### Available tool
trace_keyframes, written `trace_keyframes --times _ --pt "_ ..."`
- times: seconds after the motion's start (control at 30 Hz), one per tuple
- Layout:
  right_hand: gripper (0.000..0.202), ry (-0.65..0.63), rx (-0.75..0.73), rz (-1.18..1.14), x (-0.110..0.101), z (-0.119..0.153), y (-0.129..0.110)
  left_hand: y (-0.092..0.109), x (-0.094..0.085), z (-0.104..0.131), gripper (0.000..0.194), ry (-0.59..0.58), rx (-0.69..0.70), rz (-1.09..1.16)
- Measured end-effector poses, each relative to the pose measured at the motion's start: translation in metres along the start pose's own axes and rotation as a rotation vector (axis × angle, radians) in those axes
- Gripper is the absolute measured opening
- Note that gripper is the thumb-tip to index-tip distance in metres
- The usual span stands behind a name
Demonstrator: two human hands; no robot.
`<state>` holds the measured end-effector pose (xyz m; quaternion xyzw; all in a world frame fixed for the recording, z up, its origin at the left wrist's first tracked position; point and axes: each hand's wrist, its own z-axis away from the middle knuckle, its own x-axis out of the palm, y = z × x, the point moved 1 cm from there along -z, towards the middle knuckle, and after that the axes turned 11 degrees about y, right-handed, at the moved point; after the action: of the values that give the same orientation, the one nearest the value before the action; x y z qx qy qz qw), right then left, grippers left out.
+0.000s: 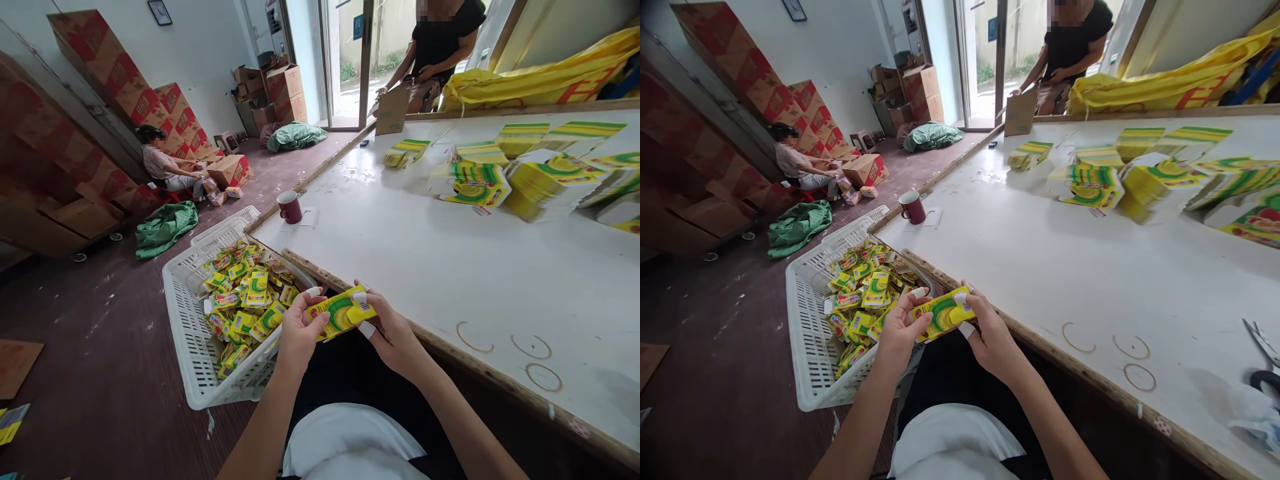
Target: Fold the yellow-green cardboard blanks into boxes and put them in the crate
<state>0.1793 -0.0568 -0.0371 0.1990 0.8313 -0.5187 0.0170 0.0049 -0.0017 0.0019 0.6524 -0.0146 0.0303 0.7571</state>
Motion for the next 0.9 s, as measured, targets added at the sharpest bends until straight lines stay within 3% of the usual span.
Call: trace_keyframes --times 0.17,0.43,0.5,0.6,0.67,0.73,0.8,0.9 --pt "0.055 -0.009 0.106 -0.033 0.008 0.002 0.004 -0.002 0.0 0.0 0.045 -0.003 0.031 -0.015" --pt "0.061 0.104 0.227 -0.012 0.026 0.0 0.003 -0.018 -0.004 0.0 0.032 0.031 0.097 -0.029" --pt "0.063 0.082 0.238 -0.04 0.03 0.002 0.006 -0.014 -0.019 -0.01 0.029 0.099 0.177 -0.111" --pt "0.063 0.084 0.259 -0.075 0.027 0.004 0.019 -0.001 -0.062 -0.034 0.024 0.398 0.371 -0.449" --pt "0.058 0.121 0.261 -0.053 0.019 0.004 0.032 0.004 -0.095 -0.05 0.026 0.568 0.41 -0.572" --pt "0.055 0.148 0.284 -0.023 0.01 0.004 0.045 0.001 -0.12 -0.061 0.032 0.668 0.415 -0.671" --pt "0.054 0.157 0.318 -0.011 0.002 0.004 0.058 -0.012 -0.132 -0.068 0.04 0.615 0.438 -0.893" --pt "0.055 0.157 0.377 -0.001 -0.005 0.006 0.074 -0.045 -0.128 -0.075 0.059 0.216 0.493 -1.286"
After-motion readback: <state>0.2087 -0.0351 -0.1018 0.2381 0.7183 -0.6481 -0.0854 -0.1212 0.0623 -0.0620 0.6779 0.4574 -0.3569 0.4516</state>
